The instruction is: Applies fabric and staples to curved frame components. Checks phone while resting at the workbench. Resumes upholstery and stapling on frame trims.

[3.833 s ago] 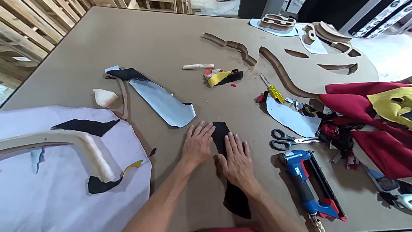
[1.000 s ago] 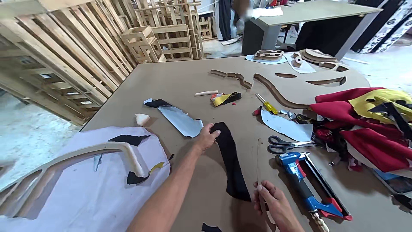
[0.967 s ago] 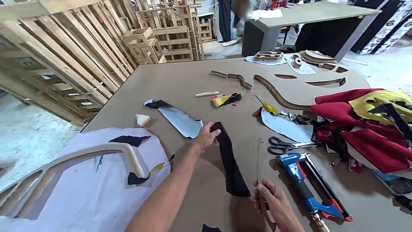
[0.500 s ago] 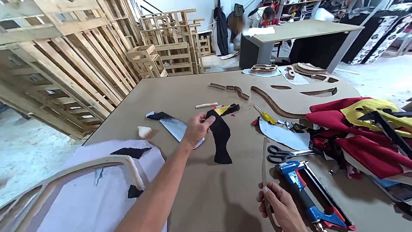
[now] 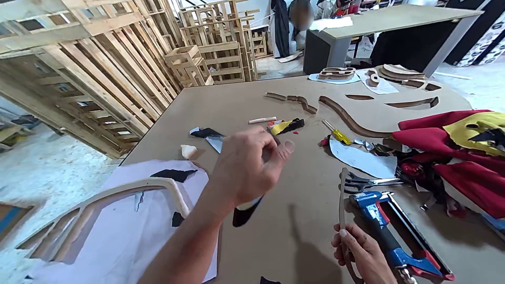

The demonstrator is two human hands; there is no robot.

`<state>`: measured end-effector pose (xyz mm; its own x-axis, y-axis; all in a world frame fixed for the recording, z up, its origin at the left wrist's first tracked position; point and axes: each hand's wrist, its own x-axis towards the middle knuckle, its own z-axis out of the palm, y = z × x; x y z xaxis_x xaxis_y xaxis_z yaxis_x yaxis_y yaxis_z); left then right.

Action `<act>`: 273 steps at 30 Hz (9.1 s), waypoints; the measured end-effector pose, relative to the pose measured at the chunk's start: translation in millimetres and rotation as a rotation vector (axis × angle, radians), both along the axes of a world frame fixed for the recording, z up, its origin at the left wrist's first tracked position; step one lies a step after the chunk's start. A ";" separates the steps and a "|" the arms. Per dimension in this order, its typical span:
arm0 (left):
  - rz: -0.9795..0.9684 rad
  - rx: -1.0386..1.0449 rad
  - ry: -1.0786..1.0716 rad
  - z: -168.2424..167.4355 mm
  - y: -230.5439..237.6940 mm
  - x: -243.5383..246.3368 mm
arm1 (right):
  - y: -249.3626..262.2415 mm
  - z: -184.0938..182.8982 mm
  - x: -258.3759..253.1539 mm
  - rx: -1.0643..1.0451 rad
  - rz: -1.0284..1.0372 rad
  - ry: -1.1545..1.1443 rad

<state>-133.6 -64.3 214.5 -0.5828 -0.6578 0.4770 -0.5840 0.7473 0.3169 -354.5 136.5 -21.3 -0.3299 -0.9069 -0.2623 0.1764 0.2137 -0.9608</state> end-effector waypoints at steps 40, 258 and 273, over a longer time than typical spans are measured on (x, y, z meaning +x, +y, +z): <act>-0.136 0.454 -0.099 -306.5 40.2 94.4 | -151.3 -26.3 97.9 0.384 0.273 0.874; 0.363 0.415 0.133 -326.5 71.3 25.9 | -49.0 45.3 76.7 0.486 0.541 1.151; -0.210 0.263 -0.222 -301.5 -8.0 52.0 | 5.9 -4.8 -43.4 0.641 0.148 1.366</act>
<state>-81.7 -72.3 -87.0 -0.7872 -0.5967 0.1556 -0.5033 0.7675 0.3971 -397.8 142.4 -26.1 -0.5578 -0.8077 -0.1910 -0.8066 0.5818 -0.1046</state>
